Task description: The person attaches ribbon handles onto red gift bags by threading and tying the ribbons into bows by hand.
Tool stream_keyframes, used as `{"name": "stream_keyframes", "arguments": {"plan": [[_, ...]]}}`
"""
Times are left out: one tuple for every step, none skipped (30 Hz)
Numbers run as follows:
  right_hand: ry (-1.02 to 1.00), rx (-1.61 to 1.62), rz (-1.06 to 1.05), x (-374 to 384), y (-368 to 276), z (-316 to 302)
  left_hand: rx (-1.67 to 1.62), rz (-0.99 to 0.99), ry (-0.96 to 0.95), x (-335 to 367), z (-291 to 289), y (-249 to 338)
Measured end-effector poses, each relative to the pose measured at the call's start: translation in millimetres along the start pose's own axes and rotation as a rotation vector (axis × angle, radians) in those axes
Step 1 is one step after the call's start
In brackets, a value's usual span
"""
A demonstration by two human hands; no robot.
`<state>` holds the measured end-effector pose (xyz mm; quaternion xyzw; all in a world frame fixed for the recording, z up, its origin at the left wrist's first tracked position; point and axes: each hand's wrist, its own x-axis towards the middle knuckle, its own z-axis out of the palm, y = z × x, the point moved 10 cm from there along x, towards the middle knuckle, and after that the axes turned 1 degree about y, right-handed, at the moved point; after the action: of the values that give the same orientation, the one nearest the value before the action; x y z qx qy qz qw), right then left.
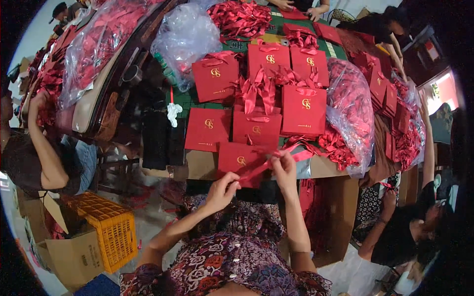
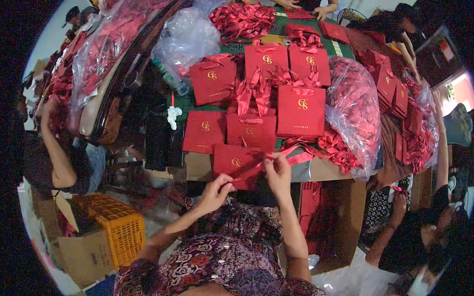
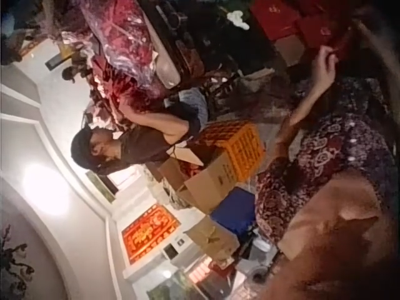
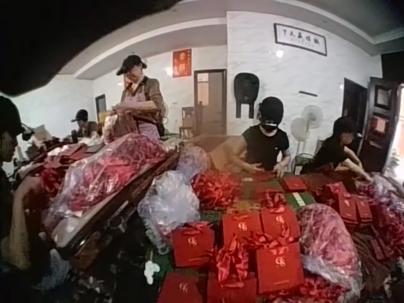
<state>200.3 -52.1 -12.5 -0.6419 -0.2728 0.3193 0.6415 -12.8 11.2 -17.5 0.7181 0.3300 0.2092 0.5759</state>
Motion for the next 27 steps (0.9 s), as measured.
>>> {"name": "stream_keyframes", "arguments": {"plan": [[-0.019, -0.01, 0.008, -3, 2, -2, 0.07, 0.022, -0.008, 2, -9, 9], [-0.036, -0.02, 0.017, -6, 4, -3, 0.14, 0.044, -0.017, 3, -14, 16], [-0.037, -0.02, 0.019, -9, 5, -6, 0.132, 0.033, 0.032, 4, -19, 13], [-0.026, -0.178, -0.031, -11, 0, -9, 0.131, 0.032, 0.033, 5, -22, 12], [-0.015, -0.337, -0.081, -15, -5, -12, 0.164, 0.09, 0.038, 8, -26, 18], [-0.002, -0.495, -0.131, -19, -9, -14, 0.196, 0.149, 0.042, 11, -29, 24], [-0.038, -0.584, -0.092, -23, 2, -17, 0.199, 0.102, 0.018, 14, -28, 24], [0.011, -0.717, -0.19, -24, -22, -9, 0.2, 0.097, 0.023, 16, -30, 25], [0.061, -0.848, -0.29, -28, -48, 1, 0.188, 0.082, 0.007, 18, -31, 25], [0.084, -0.841, -0.36, -30, -66, 8, 0.174, 0.072, -0.012, 20, -30, 25], [0.034, -0.802, -0.41, -32, -73, 19, 0.209, 0.089, -0.048, 23, -27, 24], [-0.017, -0.762, -0.459, -35, -80, 30, 0.21, 0.088, -0.046, 24, -25, 23], [-0.111, -0.694, -0.368, -37, -75, 43, 0.102, 0.047, -0.011, 25, -25, 20], [-0.158, -0.678, -0.421, -42, -83, 57, -0.008, 0.011, 0.017, 27, -23, 18], [-0.223, -0.653, -0.435, -44, -80, 70, 0.007, 0.022, 0.014, 29, -20, 21], [-0.286, -0.628, -0.447, -45, -75, 81, 0.007, 0.021, 0.012, 31, -19, 26], [-0.292, -0.58, -0.452, -46, -72, 87, -0.016, -0.031, 0.003, 32, -18, 27], [-0.29, -0.58, -0.45, -46, -69, 88, -0.038, -0.083, -0.005, 32, -17, 26], [-0.299, -0.618, -0.39, -45, -61, 90, -0.048, -0.023, 0.035, 33, -19, 27], [-0.307, -0.656, -0.329, -43, -54, 91, -0.046, -0.025, 0.039, 34, -21, 24], [-0.318, -0.657, -0.339, -43, -54, 93, -0.073, -0.056, 0.022, 34, -23, 18], [-0.318, -0.657, -0.337, -42, -54, 93, -0.1, -0.086, 0.002, 34, -23, 14], [-0.306, -0.611, -0.315, -41, -52, 92, -0.126, -0.091, -0.012, 35, -24, 15], [-0.293, -0.564, -0.293, -40, -50, 91, -0.126, -0.092, -0.014, 37, -27, 14], [-0.294, -0.563, -0.291, -40, -49, 91, -0.135, -0.089, -0.038, 40, -28, 16], [-0.266, -0.579, -0.305, -39, -49, 89, -0.144, -0.085, -0.062, 44, -28, 19], [-0.237, -0.593, -0.318, -37, -50, 87, -0.057, -0.04, -0.03, 47, -34, 26]]}}
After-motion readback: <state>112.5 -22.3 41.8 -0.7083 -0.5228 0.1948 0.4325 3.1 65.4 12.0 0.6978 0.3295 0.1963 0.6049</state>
